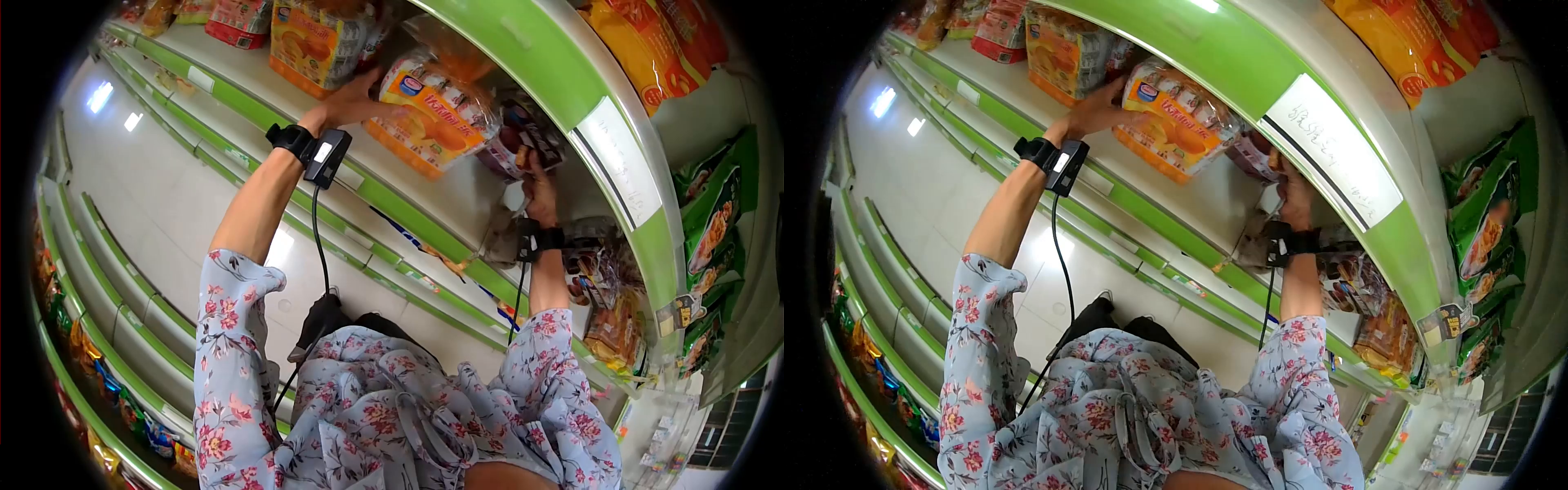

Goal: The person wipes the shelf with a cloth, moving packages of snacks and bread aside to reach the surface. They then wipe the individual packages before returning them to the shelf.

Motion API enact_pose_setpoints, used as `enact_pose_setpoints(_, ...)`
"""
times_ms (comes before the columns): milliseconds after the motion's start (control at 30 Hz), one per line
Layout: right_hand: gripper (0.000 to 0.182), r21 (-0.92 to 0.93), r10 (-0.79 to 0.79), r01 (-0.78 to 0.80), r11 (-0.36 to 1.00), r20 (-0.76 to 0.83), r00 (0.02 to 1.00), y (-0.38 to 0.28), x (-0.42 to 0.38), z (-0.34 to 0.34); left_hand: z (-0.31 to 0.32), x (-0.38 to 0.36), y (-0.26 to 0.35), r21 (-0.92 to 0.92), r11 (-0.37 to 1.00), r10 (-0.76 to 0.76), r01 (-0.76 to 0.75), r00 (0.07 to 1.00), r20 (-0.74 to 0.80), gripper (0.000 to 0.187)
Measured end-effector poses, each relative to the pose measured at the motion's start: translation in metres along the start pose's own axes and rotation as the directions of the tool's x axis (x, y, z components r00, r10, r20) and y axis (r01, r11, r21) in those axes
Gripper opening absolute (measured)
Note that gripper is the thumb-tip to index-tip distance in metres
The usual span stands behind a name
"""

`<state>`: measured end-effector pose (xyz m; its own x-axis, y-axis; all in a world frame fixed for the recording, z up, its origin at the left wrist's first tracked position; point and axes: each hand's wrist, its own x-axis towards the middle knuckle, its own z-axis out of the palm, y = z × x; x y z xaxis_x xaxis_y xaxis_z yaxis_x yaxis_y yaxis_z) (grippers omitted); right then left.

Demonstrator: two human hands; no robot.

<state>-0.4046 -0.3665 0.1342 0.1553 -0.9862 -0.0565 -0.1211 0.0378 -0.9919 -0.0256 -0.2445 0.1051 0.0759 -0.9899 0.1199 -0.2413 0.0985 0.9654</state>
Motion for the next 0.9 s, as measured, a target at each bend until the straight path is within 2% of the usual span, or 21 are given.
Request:
enact_pose_setpoints(67, 0.034, 0.029, 0.088, -0.088, 0.996, 0.018, 0.996, 0.002, -0.003, 0.023, -0.003, -0.013, 0.004, 0.05, 0.995, -0.088, 0.088, 0.996, 0.007, 0.106)
enact_pose_setpoints(167, 0.035, 0.103, -0.043, 0.037, 0.994, 0.058, 0.997, 0.0, -0.015, 0.056, 0.004, -0.022, -0.006, -0.086, 0.996, -0.006, 0.002, 0.999, -0.045, 0.106)
enact_pose_setpoints(233, 0.037, 0.158, -0.092, 0.084, 0.984, 0.048, 0.995, 0.01, -0.006, 0.059, 0.022, -0.009, -0.022, -0.055, 0.998, -0.039, 0.032, 0.991, -0.128, 0.105)
enact_pose_setpoints(300, 0.038, 0.131, -0.037, 0.031, 0.991, 0.045, 0.998, 0.007, -0.004, 0.063, 0.026, -0.007, -0.028, -0.09, 0.996, -0.023, 0.007, 0.984, -0.179, 0.101)
enact_pose_setpoints(333, 0.035, 0.155, -0.06, 0.053, 0.987, 0.041, 0.997, 0.009, 0.001, 0.064, 0.024, -0.017, -0.005, -0.064, 0.998, -0.027, 0.017, 0.987, -0.161, 0.095)
enact_pose_setpoints(433, 0.031, 0.111, -0.058, 0.048, 0.993, 0.091, 0.994, 0.009, 0.014, 0.063, 0.029, -0.01, -0.004, -0.1, 0.995, -0.014, 0.006, 0.996, -0.084, 0.09)
enact_pose_setpoints(467, 0.034, 0.065, -0.051, 0.043, 0.997, 0.138, 0.989, 0.01, 0.019, 0.063, 0.032, -0.005, -0.01, -0.077, 0.997, -0.018, 0.011, 0.997, -0.082, 0.091)
enact_pose_setpoints(600, 0.049, 0.092, -0.083, 0.072, 0.993, 0.12, 0.989, 0.025, 0.024, 0.069, 0.037, -0.01, 0.004, -0.125, 0.992, -0.049, 0.035, 0.993, -0.109, 0.101)
enact_pose_setpoints(700, 0.049, 0.082, -0.03, 0.014, 0.997, 0.195, 0.98, 0.024, 0.017, 0.058, 0.039, -0.009, -0.003, -0.167, 0.984, -0.074, 0.062, 0.995, -0.065, 0.107)
enact_pose_setpoints(767, 0.045, 0.06, -0.068, 0.058, 0.997, 0.184, 0.981, 0.022, 0.009, 0.055, 0.042, -0.006, -0.007, -0.162, 0.985, -0.067, 0.053, 0.994, -0.086, 0.109)
enact_pose_setpoints(867, 0.041, 0.02, -0.079, 0.077, 0.997, 0.161, 0.984, 0.014, -0.004, 0.063, 0.045, -0.007, -0.007, -0.148, 0.988, -0.066, 0.048, 0.99, -0.121, 0.105)
enact_pose_setpoints(900, 0.041, 0.024, -0.075, 0.072, 0.997, 0.162, 0.984, 0.015, -0.005, 0.063, 0.045, -0.008, -0.004, -0.155, 0.986, -0.078, 0.064, 0.993, -0.087, 0.1)
